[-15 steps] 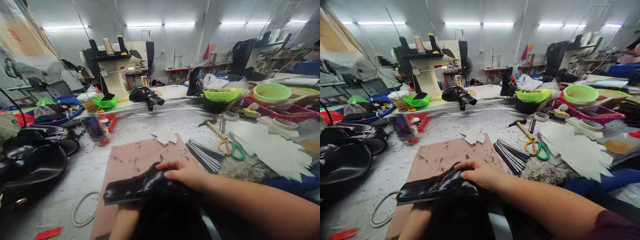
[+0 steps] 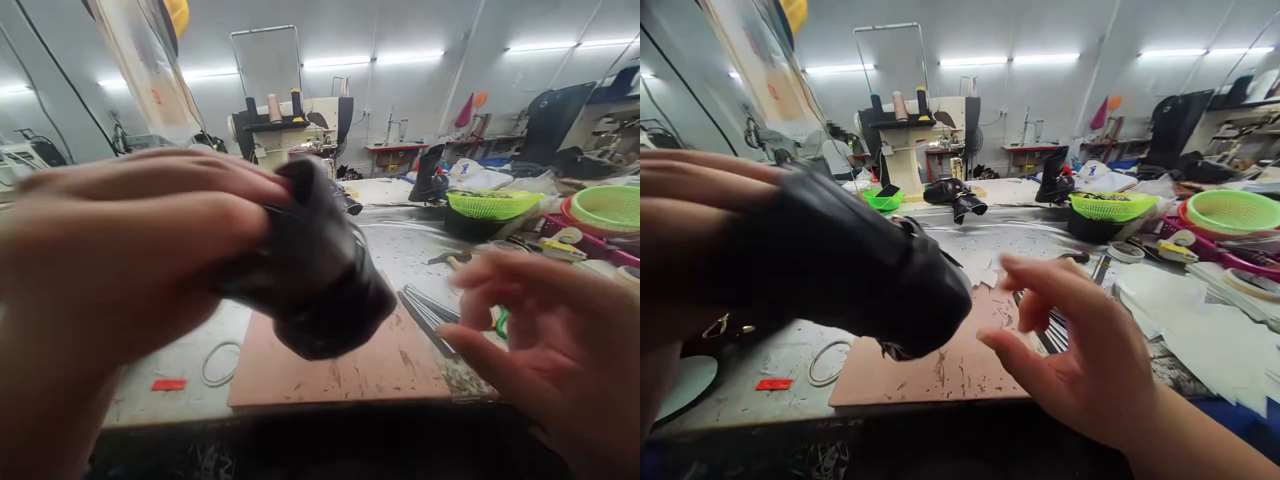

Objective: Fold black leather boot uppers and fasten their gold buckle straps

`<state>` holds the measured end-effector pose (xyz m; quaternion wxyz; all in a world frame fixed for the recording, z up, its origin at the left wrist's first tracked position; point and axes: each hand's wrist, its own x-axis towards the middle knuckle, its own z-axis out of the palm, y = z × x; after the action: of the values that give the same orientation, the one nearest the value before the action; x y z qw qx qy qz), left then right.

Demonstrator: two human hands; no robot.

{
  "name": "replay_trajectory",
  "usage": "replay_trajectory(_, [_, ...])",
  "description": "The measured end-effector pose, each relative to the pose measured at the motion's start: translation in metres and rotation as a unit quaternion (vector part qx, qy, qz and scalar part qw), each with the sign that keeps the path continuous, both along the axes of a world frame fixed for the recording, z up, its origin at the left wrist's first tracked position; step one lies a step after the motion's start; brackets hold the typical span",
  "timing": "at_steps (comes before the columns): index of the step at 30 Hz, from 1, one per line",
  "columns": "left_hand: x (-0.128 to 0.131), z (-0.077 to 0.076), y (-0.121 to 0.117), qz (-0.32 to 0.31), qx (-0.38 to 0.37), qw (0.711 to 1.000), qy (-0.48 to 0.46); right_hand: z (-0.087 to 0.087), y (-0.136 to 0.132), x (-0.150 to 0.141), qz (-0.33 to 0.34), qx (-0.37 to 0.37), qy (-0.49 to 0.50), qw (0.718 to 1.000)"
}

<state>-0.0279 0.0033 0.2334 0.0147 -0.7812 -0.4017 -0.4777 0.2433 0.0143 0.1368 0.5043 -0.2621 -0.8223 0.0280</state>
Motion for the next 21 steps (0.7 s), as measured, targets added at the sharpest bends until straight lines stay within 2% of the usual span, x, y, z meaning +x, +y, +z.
replay_trajectory(1, [0.012, 0.0, 0.002, -0.114, 0.074, 0.979, 0.152, -0.001, 0.0, -0.002, -0.026, 0.064, -0.009, 0.998])
replay_trajectory(2, [0.023, -0.006, 0.004, -0.196, 0.106, 0.929, 0.295, -0.005, 0.001, -0.007, -0.027, 0.117, -0.047, 0.992])
replay_trajectory(3, [0.032, -0.019, 0.007, -0.213, 0.128, 0.888, 0.386, -0.011, 0.002, -0.012, -0.008, 0.153, -0.107, 0.982])
replay_trajectory(4, [0.037, -0.036, 0.009, -0.22, 0.123, 0.861, 0.442, -0.018, 0.005, -0.018, 0.021, 0.171, -0.174, 0.97])
replay_trajectory(6, [0.038, -0.073, 0.013, -0.226, 0.085, 0.834, 0.496, -0.033, 0.01, -0.027, 0.086, 0.164, -0.279, 0.942])
replay_trajectory(8, [0.031, -0.101, 0.014, -0.214, 0.049, 0.841, 0.495, -0.045, 0.013, -0.031, 0.124, 0.151, -0.324, 0.926])
replay_trajectory(10, [0.022, -0.115, 0.009, -0.192, 0.03, 0.86, 0.472, -0.05, 0.012, -0.03, 0.133, 0.164, -0.321, 0.923])
replay_trajectory(13, [0.016, -0.114, -0.002, -0.172, 0.026, 0.872, 0.457, -0.045, 0.003, -0.028, 0.149, 0.206, -0.284, 0.925])
replay_trajectory(16, [0.016, -0.107, -0.011, -0.156, 0.038, 0.885, 0.438, -0.037, -0.008, -0.034, 0.212, 0.19, -0.28, 0.917])
replay_trajectory(18, [0.016, -0.106, -0.014, -0.139, 0.063, 0.9, 0.408, -0.035, -0.015, -0.038, 0.223, 0.135, -0.224, 0.939])
replay_trajectory(21, [0.016, -0.108, -0.015, -0.132, 0.101, 0.908, 0.384, -0.04, -0.021, -0.039, 0.177, 0.088, -0.098, 0.975])
